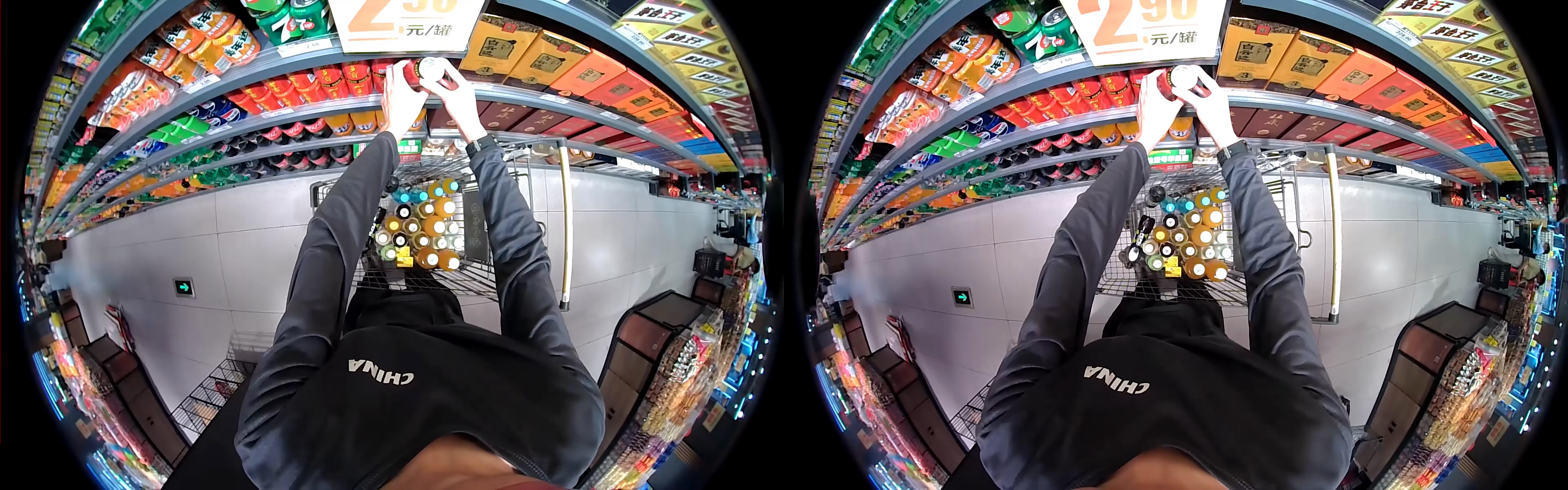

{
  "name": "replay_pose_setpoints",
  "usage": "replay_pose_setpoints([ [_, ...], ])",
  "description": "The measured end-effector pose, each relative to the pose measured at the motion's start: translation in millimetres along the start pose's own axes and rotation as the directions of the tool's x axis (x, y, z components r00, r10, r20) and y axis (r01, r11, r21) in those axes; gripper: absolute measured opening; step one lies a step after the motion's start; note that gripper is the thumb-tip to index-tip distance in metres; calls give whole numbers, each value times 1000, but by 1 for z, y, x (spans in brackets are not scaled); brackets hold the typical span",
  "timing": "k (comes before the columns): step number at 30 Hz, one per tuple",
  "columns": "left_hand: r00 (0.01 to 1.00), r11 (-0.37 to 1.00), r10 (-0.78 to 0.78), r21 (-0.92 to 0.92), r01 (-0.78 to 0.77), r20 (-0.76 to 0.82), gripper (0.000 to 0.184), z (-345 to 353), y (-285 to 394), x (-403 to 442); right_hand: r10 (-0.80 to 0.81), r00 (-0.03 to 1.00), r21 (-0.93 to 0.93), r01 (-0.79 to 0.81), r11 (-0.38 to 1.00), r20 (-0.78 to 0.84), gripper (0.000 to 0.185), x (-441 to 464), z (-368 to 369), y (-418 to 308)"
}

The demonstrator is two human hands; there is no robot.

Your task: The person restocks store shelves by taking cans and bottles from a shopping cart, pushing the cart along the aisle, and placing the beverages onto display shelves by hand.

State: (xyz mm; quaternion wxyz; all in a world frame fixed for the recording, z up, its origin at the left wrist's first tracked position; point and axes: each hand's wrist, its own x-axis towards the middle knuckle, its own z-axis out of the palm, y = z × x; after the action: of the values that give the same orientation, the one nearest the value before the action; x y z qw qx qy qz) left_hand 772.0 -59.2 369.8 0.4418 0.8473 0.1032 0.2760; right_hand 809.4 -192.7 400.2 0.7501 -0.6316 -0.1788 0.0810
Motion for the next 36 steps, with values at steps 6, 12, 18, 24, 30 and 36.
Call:
replay_pose_setpoints([
  [6,998,999,-19,33,21,-60,66,14,6,3,-36,999,77,37,996,-18,55,3,-4,6],
  [12,995,995,-99,30,100,-27,68,24,6,10,-63,997,54,66,996,-46,53,10,-7,11],
  [18,994,995,-102,3,102,-36,76,26,2,19,-53,994,66,60,996,-101,59,26,-11,35],
  [24,995,996,-89,18,90,-45,78,28,-7,21,-59,991,-50,54,997,-117,52,25,-4,18],
  [30,990,992,-126,-21,125,-59,69,29,-4,20,-73,989,-73,64,995,-129,38,28,-1,11],
  [36,993,997,-54,50,60,-108,58,27,4,16,-82,988,-115,67,991,-132,37,38,-2,20],
])
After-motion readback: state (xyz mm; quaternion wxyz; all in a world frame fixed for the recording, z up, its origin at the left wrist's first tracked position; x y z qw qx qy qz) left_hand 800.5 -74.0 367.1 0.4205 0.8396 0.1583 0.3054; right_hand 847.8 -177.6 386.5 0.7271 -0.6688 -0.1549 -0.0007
